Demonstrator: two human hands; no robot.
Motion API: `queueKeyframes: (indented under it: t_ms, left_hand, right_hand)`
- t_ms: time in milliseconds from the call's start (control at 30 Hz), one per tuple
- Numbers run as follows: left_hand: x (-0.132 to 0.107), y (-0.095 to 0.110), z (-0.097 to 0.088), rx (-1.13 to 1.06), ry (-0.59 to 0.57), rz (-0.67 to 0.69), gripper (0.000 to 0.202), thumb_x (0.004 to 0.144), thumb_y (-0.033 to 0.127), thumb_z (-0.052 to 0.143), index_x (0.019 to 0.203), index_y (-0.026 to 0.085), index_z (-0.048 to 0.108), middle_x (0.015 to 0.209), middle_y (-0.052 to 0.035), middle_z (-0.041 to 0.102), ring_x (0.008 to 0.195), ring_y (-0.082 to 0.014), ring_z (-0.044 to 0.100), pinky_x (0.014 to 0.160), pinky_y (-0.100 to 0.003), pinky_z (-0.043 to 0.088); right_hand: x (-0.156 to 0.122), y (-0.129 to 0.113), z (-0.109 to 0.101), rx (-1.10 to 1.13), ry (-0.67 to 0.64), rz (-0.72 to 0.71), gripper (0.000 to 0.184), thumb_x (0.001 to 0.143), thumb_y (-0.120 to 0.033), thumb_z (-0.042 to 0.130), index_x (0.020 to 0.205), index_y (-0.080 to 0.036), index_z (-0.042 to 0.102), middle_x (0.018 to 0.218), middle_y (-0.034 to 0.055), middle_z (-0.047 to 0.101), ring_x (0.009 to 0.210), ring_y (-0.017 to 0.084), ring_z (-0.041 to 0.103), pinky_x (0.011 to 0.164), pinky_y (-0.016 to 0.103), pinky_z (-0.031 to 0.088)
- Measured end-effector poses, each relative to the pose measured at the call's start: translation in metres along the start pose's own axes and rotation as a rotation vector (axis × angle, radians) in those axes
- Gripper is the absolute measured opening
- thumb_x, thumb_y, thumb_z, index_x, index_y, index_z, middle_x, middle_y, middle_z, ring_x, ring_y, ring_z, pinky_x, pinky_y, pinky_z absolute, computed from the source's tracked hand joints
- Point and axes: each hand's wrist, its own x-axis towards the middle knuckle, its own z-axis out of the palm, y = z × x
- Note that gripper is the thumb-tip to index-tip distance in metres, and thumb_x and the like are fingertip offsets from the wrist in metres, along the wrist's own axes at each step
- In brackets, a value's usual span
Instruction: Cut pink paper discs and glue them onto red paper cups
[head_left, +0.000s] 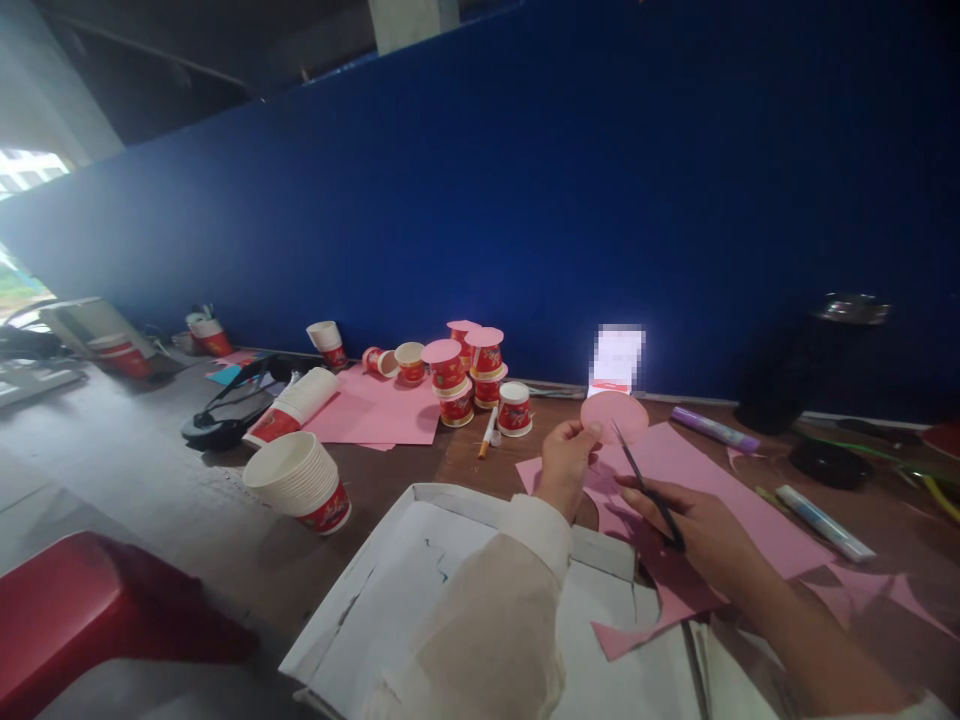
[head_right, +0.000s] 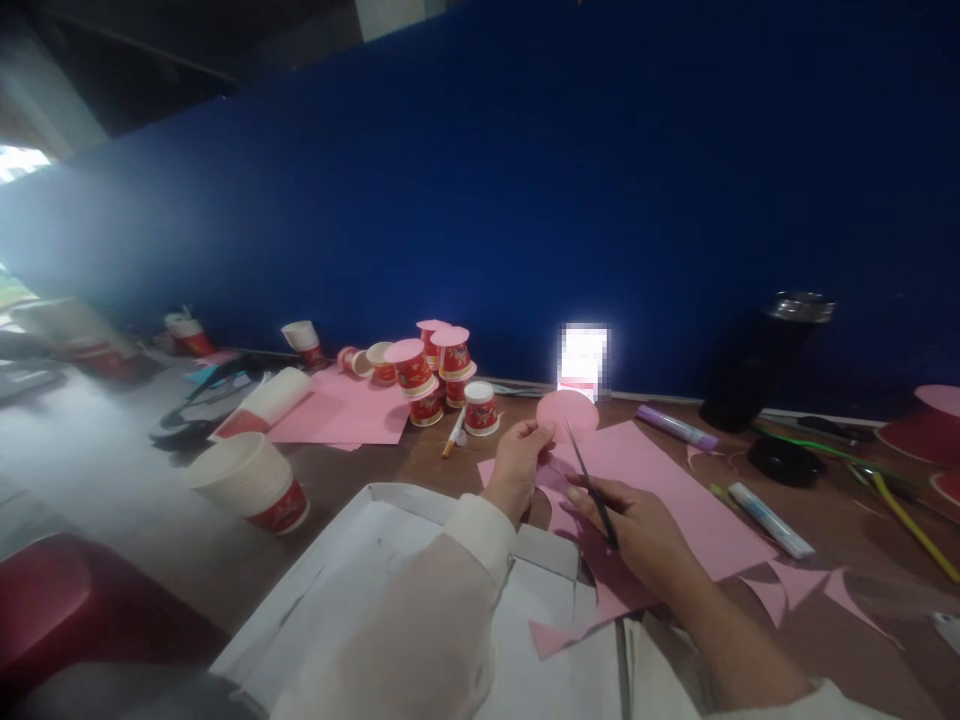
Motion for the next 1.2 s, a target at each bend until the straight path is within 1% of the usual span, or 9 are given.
queueKeyframes:
  t_ms: [67,133,200,267,367,700,833,1133,1200]
  left_hand:
    - [0.000,0.000,0.000,0.007,0.004,0.002,0.029,0.063,0.034,0.087,0.074,0.016,0.066,0.067,0.0004,0.062,0.065,-0.0114,0.057,0.062,-0.024,0.041]
    - [0.000,0.000,-0.001,0.011,0.004,0.005,0.030,0.063,0.034,0.087,0.074,0.016,0.066,0.066,0.0004,0.062,0.065,-0.0115,0.057,0.061,-0.024,0.041]
    - [0.000,0.000,-0.002,0.012,0.002,0.009,0.031,0.062,0.034,0.088,0.074,0.016,0.066,0.066,0.0003,0.062,0.065,-0.0118,0.057,0.061,-0.024,0.040]
    - [0.001,-0.001,-0.002,0.010,0.002,0.014,0.032,0.062,0.035,0.089,0.074,0.016,0.066,0.066,0.0003,0.062,0.065,-0.0118,0.057,0.061,-0.024,0.040]
    - [0.001,-0.002,-0.003,0.008,0.004,0.007,0.034,0.061,0.037,0.090,0.074,0.016,0.066,0.066,0.0007,0.062,0.064,-0.0115,0.056,0.061,-0.024,0.040]
    - [0.001,-0.001,-0.002,0.014,0.023,-0.010,0.030,0.063,0.032,0.088,0.073,0.016,0.065,0.065,0.0006,0.061,0.063,-0.0111,0.056,0.060,-0.024,0.040]
    - [0.000,0.000,-0.002,0.020,0.024,-0.014,0.028,0.064,0.031,0.087,0.073,0.016,0.065,0.065,0.0006,0.061,0.063,-0.0111,0.055,0.060,-0.024,0.040]
    - [-0.001,0.001,-0.002,0.000,0.028,-0.008,0.031,0.064,0.033,0.089,0.072,0.016,0.065,0.066,0.0007,0.059,0.063,-0.0105,0.053,0.062,-0.024,0.040]
    - [0.000,0.001,-0.003,0.010,0.039,-0.004,0.030,0.065,0.034,0.088,0.073,0.016,0.065,0.066,0.0005,0.059,0.062,-0.0107,0.053,0.062,-0.024,0.040]
  right_hand:
    - [0.001,-0.001,0.000,-0.011,0.006,-0.020,0.065,0.079,-0.072,0.067,0.116,-0.020,0.082,0.085,0.0050,0.080,0.069,0.025,0.070,0.070,0.037,0.056]
    - [0.002,-0.003,0.000,-0.025,0.019,-0.045,0.060,0.078,-0.071,0.068,0.110,-0.022,0.084,0.097,0.0067,0.082,0.086,0.030,0.075,0.078,0.038,0.059]
    - [0.002,-0.006,0.000,-0.040,0.030,-0.062,0.056,0.077,-0.069,0.068,0.106,-0.024,0.085,0.106,0.0072,0.082,0.101,0.034,0.075,0.089,0.040,0.059]
    - [0.002,-0.007,0.000,-0.058,0.033,-0.059,0.055,0.077,-0.069,0.068,0.106,-0.025,0.085,0.109,0.0070,0.082,0.107,0.036,0.074,0.095,0.043,0.058]
    - [0.002,-0.007,0.000,-0.071,0.034,-0.067,0.055,0.078,-0.069,0.067,0.106,-0.025,0.085,0.111,0.0074,0.082,0.107,0.036,0.074,0.096,0.045,0.057]
    - [0.001,-0.010,-0.002,-0.058,0.017,-0.091,0.046,0.078,-0.064,0.067,0.099,-0.028,0.086,0.108,0.0064,0.082,0.102,0.034,0.077,0.088,0.040,0.061]
    - [0.001,-0.011,-0.002,-0.071,0.029,-0.080,0.047,0.077,-0.064,0.068,0.101,-0.027,0.086,0.108,0.0067,0.082,0.102,0.034,0.076,0.087,0.040,0.060]
    - [0.000,-0.009,0.002,-0.072,-0.034,-0.008,0.054,0.080,-0.065,0.068,0.113,-0.025,0.081,0.107,0.0059,0.082,0.101,0.031,0.074,0.090,0.038,0.056]
    - [-0.001,-0.005,0.003,-0.090,-0.053,0.007,0.057,0.080,-0.064,0.067,0.118,-0.024,0.079,0.100,0.0057,0.082,0.094,0.029,0.075,0.085,0.038,0.055]
